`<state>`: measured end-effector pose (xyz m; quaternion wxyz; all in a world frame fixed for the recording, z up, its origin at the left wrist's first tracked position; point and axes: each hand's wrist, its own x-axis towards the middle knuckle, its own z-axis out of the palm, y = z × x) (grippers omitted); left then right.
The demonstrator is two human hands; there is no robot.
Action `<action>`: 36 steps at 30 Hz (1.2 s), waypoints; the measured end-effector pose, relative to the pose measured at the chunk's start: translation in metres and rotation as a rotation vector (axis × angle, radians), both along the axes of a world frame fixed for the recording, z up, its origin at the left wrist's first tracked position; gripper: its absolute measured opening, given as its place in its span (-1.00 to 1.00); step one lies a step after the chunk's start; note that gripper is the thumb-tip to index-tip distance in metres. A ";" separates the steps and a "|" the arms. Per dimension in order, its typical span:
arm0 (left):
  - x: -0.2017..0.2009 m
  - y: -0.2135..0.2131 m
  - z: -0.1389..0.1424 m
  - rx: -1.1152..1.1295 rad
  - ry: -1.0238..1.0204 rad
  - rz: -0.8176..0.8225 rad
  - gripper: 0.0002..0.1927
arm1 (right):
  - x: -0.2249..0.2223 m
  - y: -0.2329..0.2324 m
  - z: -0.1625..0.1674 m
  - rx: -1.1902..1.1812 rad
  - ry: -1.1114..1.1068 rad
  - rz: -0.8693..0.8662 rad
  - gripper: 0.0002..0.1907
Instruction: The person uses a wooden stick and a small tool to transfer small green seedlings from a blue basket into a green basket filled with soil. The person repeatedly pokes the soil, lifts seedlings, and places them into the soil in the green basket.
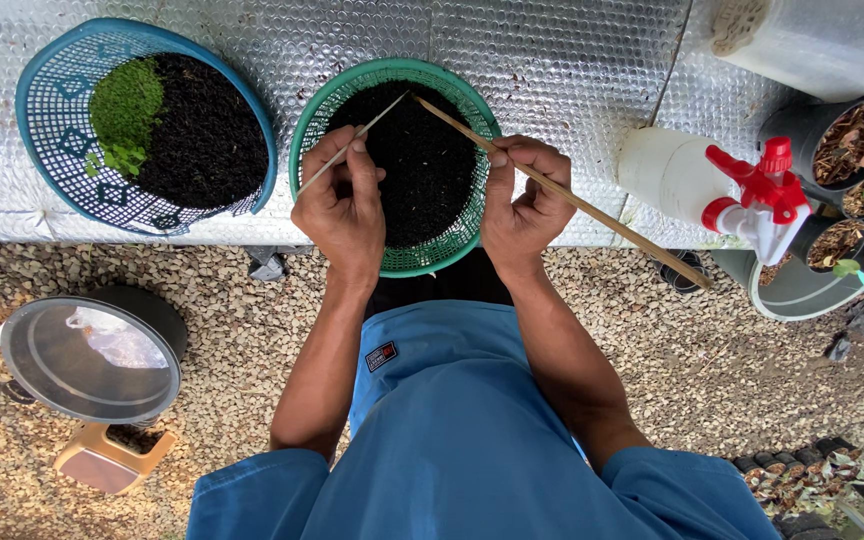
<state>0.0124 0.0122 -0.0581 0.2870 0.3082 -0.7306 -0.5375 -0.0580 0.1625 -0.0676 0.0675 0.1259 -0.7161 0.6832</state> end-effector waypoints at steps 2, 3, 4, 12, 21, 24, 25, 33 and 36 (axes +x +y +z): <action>0.002 0.000 0.002 -0.008 -0.024 0.007 -0.84 | 0.001 0.000 0.000 -0.009 0.000 -0.004 -0.83; 0.003 0.000 0.002 -0.013 -0.036 0.011 -0.84 | 0.001 0.000 0.000 -0.009 0.000 -0.003 -0.83; 0.002 0.001 0.002 -0.016 -0.040 0.022 -0.85 | 0.001 0.000 0.000 -0.010 0.002 -0.002 -0.83; 0.000 0.000 0.001 0.001 -0.016 0.023 -0.87 | 0.000 0.000 0.000 -0.015 -0.018 0.000 -0.83; -0.003 -0.002 0.000 0.065 -0.028 0.031 -0.87 | -0.001 0.000 -0.002 -0.010 -0.012 0.006 -0.83; -0.001 -0.002 0.001 0.079 -0.045 0.034 -0.86 | 0.001 0.000 -0.001 -0.010 -0.007 0.003 -0.83; -0.002 -0.002 0.001 0.081 -0.042 0.033 -0.86 | 0.001 0.000 -0.001 -0.011 -0.004 0.003 -0.83; 0.001 -0.001 0.000 0.095 -0.018 0.031 -0.84 | 0.004 0.001 0.001 -0.065 -0.035 -0.001 -0.83; 0.000 -0.002 0.000 0.087 -0.049 0.038 -0.86 | 0.002 0.000 0.001 -0.047 -0.032 -0.006 -0.83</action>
